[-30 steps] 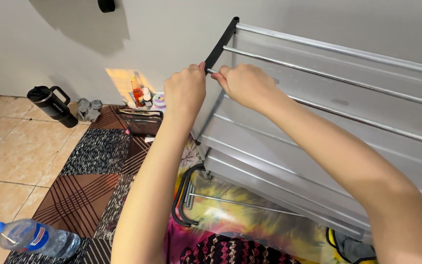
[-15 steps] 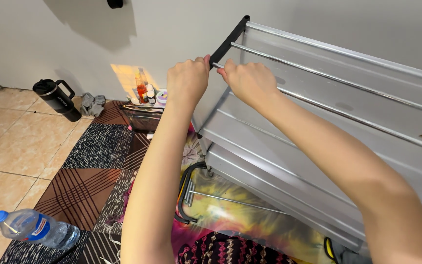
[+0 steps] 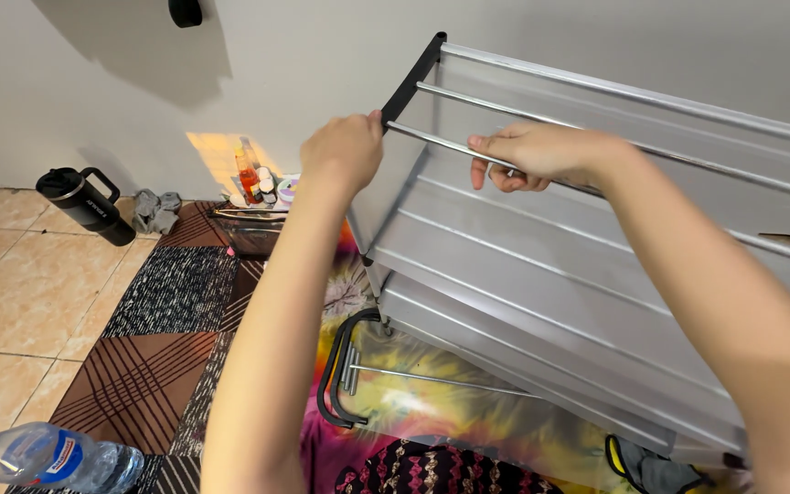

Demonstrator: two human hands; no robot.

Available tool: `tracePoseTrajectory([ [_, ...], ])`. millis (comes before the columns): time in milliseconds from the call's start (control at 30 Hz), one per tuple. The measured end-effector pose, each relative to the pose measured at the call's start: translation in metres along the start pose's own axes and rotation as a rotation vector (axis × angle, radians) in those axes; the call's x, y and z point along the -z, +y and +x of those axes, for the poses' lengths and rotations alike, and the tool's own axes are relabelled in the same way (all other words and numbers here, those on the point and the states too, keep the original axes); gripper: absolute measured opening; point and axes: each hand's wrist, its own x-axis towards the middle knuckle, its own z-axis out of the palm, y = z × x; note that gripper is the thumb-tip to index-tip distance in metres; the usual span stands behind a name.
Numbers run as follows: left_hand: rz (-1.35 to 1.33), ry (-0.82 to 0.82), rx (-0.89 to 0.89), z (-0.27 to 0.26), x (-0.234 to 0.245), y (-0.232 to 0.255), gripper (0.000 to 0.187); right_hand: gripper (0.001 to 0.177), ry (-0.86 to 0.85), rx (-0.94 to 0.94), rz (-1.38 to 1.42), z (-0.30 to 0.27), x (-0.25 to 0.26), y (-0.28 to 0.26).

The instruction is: The person assembles a metal drying rack by inserting horizontal rods into the frame and attaching a translucent plastic tray. They repeatedly adjust and secure the components by hand on a patterned rug.

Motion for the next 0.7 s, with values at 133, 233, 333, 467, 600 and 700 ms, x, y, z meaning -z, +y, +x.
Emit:
tracePoseTrajectory([
  [133, -0.08, -0.05, 0.023, 0.039, -0.002, 0.029, 0.066, 0.062, 0.157, 0.046, -0.054, 0.003, -0.015, 0.01],
  [233, -0.126, -0.27, 0.073, 0.041, 0.004, 0.025, 0.062, 0.058, 0.396, 0.163, -0.318, 0.0, -0.03, 0.016],
  [333, -0.248, -0.261, 0.075, 0.03, 0.012, 0.02, 0.057, 0.054, 0.68, 0.331, -0.682, -0.009, -0.047, 0.02],
  [467, -0.186, -0.231, 0.055, 0.024, 0.016, 0.022, 0.058, 0.05, 0.945, 0.472, -0.939, -0.013, -0.067, 0.028],
  [600, -0.147, -0.276, 0.088, 0.027, 0.019, 0.031, 0.058, 0.049, 1.121, 0.602, -1.15, -0.015, -0.072, 0.033],
  [700, -0.152, -0.282, 0.1, 0.03, 0.021, 0.03, 0.055, 0.049, 1.198, 0.634, -1.263, -0.01, -0.071, 0.039],
])
